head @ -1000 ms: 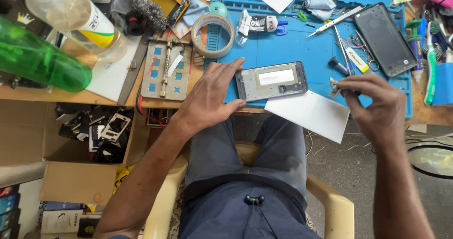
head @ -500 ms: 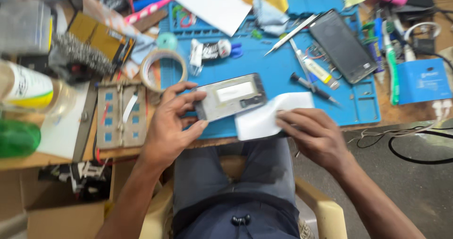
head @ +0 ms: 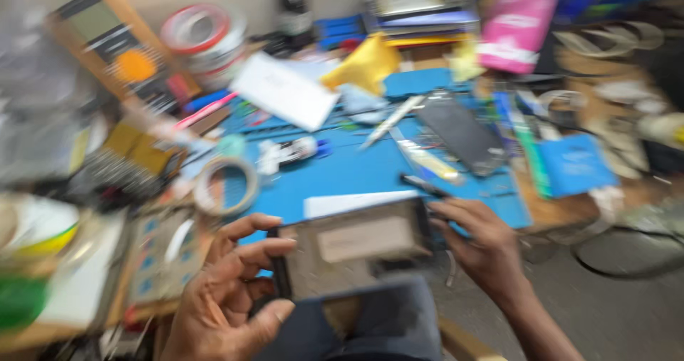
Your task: The person pries open a smartphone on a repair mat, works on the internal components and screen area with a metal pry tool, then fits the housing back together. They press the phone closed, pick it up, and press its buttons while testing the reassembled device.
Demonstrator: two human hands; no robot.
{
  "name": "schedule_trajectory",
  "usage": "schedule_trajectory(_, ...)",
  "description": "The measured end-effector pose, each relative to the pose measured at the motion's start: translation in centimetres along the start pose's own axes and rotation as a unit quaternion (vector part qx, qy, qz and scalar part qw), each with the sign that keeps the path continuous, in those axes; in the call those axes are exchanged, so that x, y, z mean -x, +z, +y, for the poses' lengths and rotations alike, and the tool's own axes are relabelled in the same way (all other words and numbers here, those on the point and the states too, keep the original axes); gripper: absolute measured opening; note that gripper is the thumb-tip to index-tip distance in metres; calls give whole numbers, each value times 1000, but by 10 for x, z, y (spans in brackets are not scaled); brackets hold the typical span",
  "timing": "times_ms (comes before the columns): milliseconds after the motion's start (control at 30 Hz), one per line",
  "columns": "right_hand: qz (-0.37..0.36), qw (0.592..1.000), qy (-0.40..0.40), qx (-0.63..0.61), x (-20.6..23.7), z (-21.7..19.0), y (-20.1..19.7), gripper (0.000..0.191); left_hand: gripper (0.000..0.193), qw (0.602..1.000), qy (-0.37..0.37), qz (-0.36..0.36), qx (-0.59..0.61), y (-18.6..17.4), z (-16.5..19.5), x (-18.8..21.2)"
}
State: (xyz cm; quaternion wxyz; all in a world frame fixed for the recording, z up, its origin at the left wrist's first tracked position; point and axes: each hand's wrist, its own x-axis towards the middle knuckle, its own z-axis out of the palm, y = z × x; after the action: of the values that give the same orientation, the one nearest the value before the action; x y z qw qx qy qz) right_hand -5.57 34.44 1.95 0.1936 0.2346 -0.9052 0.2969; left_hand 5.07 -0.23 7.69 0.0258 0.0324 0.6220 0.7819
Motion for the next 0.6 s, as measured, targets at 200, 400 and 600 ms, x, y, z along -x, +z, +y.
schedule_trajectory(200, 143, 986, 71, 52, -16, 37, -49, 20, 63, 994, -69, -26, -80, -26, -63, -66)
schedule_trajectory(400, 119, 987, 109, -2, 21, 32, -45, 31, 67, 978, -82, -41, -187, -20, -60, -91)
schedule_trajectory(600, 104, 988, 116, -19, 82, 13, -28, 36, 75, 872, 71, -63, -480, -22, -68, -91)
